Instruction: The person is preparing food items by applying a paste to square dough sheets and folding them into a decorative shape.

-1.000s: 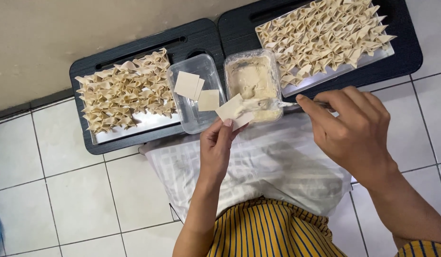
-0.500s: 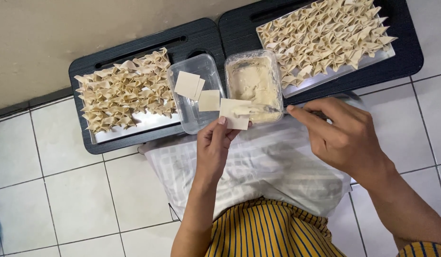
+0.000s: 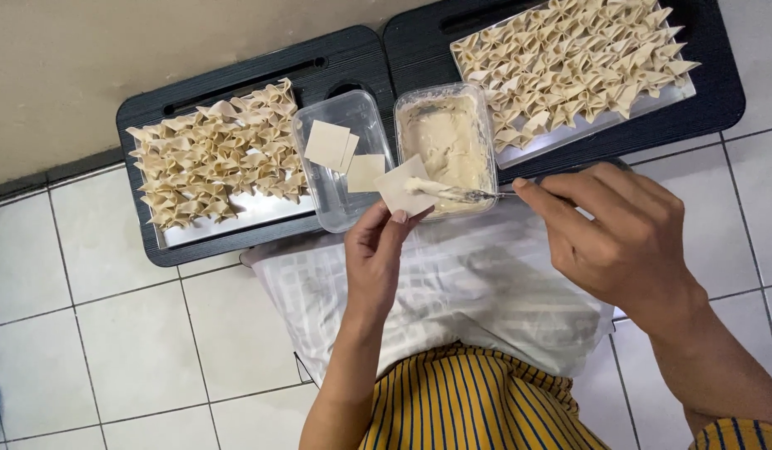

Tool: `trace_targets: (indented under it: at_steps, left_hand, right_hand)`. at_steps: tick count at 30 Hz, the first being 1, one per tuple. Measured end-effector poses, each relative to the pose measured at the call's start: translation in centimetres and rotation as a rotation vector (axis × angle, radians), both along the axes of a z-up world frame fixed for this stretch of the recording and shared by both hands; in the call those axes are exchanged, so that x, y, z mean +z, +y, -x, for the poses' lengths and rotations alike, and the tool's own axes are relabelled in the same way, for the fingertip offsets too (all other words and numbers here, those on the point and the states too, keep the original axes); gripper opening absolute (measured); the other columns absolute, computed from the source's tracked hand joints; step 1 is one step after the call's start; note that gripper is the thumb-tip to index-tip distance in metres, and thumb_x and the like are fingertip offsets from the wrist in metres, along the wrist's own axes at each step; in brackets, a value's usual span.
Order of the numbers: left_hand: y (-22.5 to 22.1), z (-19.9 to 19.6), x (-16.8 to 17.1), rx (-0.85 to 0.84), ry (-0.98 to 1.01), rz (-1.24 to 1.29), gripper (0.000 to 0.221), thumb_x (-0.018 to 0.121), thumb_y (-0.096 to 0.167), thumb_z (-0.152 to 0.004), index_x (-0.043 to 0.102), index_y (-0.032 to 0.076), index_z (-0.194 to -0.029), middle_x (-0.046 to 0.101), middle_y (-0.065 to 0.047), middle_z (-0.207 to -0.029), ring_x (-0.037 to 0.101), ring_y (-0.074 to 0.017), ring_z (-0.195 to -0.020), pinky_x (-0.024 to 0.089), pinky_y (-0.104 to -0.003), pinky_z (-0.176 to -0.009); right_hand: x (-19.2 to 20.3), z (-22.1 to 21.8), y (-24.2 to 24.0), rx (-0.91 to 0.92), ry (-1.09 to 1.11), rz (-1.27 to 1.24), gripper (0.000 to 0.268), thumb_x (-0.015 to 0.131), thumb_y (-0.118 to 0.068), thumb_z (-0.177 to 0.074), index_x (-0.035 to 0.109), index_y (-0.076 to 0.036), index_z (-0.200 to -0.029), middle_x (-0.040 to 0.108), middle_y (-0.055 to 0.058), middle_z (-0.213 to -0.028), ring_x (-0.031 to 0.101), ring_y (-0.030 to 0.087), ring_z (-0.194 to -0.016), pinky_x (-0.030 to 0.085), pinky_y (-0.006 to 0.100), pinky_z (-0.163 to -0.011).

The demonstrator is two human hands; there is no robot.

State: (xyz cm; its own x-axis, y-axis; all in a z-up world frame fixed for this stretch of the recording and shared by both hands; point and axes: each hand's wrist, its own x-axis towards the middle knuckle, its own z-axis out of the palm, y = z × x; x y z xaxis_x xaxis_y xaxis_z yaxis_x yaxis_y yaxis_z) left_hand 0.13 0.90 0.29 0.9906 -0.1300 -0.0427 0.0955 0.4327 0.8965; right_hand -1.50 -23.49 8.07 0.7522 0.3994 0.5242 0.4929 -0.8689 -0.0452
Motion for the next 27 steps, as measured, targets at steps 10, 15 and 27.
trace_targets:
  at_steps: [10,15,27]
  left_hand:
    - [0.9,-0.2,1.0,0.058,0.028,-0.235,0.032,0.054,0.013,-0.105,0.071,-0.012,-0.109,0.068,-0.006,-0.082,0.058,-0.0109,-0.078,0.061,-0.032,-0.093]
    - [0.7,0.1,0.3,0.05,0.053,0.068,0.031,0.05,0.011,-0.108,0.068,-0.009,-0.093,0.062,-0.006,-0.086,0.057,-0.0124,-0.083,0.058,-0.036,-0.097]
    - [0.6,0.2,0.9,0.007,0.089,-0.057,0.028,0.054,-0.002,-0.096,0.069,-0.01,-0.118,0.073,-0.015,-0.1,0.067,-0.0205,-0.091,0.055,-0.032,-0.092]
  right_hand:
    - [-0.8,0.4,-0.5,0.016,0.102,-0.006,0.044,0.073,0.015,-0.075,0.085,-0.01,-0.109,0.074,0.006,-0.1,0.05,0.011,-0.057,0.04,0.026,-0.05]
    - [0.3,0.5,0.2,-0.022,0.112,-0.025,0.042,0.072,0.016,-0.076,0.085,-0.01,-0.107,0.072,0.004,-0.1,0.054,0.016,-0.069,0.043,0.032,-0.064]
    - [-0.3,0.8,0.1,-0.091,0.068,-0.046,0.027,0.079,0.014,-0.083,0.085,-0.002,-0.104,0.068,0.006,-0.092,0.054,0.016,-0.065,0.036,0.03,-0.051]
